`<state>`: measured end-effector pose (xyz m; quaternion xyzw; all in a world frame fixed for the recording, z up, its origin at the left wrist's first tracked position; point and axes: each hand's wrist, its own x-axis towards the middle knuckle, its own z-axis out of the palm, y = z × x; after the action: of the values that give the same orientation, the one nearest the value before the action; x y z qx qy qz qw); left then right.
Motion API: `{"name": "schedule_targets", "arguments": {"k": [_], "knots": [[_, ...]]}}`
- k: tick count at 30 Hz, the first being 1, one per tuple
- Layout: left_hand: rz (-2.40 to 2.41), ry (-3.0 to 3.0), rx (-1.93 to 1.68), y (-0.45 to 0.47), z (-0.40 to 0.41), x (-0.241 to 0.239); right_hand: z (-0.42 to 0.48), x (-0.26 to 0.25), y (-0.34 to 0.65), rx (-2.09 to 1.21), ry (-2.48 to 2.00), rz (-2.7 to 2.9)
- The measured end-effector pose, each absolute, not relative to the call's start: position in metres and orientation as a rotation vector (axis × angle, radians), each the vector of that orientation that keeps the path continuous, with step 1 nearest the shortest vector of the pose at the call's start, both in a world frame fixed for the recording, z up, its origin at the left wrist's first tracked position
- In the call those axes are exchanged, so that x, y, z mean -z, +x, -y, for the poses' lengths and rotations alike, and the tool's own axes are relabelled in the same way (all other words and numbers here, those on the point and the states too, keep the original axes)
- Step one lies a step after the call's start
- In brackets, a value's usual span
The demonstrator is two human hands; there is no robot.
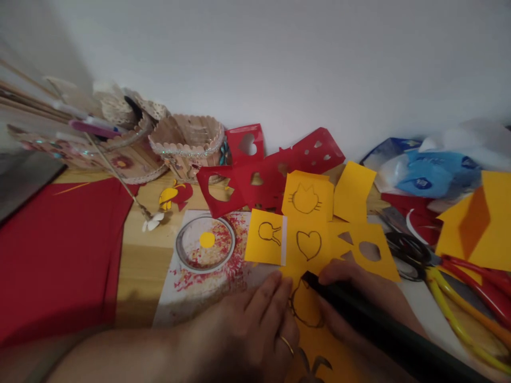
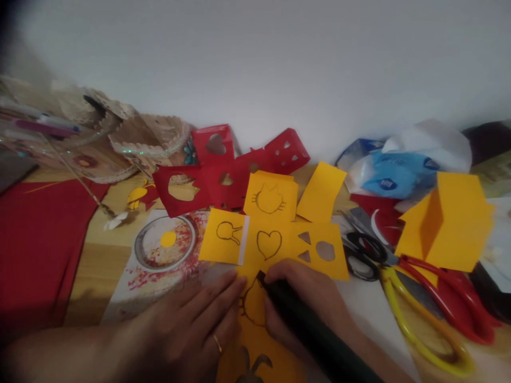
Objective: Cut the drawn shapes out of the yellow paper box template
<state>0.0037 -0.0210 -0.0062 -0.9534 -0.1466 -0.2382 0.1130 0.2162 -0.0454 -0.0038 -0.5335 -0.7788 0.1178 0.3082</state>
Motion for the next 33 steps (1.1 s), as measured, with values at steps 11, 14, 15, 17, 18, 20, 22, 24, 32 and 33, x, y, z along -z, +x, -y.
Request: {"name": "schedule_targets", "arguments": {"k": [11,14,15,17,18,20,22,24,32,33], "knots": [[0.434,-2.793,0.68,0.0029,0.0221,0.0071,0.0432,0.0019,0.2193,-0.327,-1.41,2.12],[0.423,-2.794,0.682,0.0034,0.0214,0.0068,0.043,0.0019,0.2194,-0.349,-1.394,2.12],[0.416,-2.795,0.676,0.0036,0.0211,0.0066,0.0437,0.0023,0.2188,-0.362,-1.394,2.104],[0.405,-2.793,0.666,0.0041,0.0205,0.0062,0.0458,0.0032,0.2174,-0.402,-1.405,2.057],[0.407,-2.795,0.669,0.0044,0.0203,0.0061,0.0469,0.0036,0.2166,-0.424,-1.409,2.031],[0.413,-2.795,0.684,0.0047,0.0204,0.0063,0.0484,0.0039,0.2156,-0.461,-1.404,2.006],[0.431,-2.807,0.682,0.0045,0.0209,0.0068,0.0491,0.0037,0.2152,-0.478,-1.395,2.009],[0.442,-2.822,0.667,0.004,0.0217,0.0076,0.049,0.0036,0.2153,-0.479,-1.408,2.003],[0.418,-2.813,0.619,0.0022,0.023,0.0079,0.0501,0.0059,0.2141,-0.468,-1.442,2.021],[0.415,-2.811,0.616,0.0022,0.0231,0.0077,0.0502,0.0061,0.2141,-0.465,-1.448,2.019]]}}
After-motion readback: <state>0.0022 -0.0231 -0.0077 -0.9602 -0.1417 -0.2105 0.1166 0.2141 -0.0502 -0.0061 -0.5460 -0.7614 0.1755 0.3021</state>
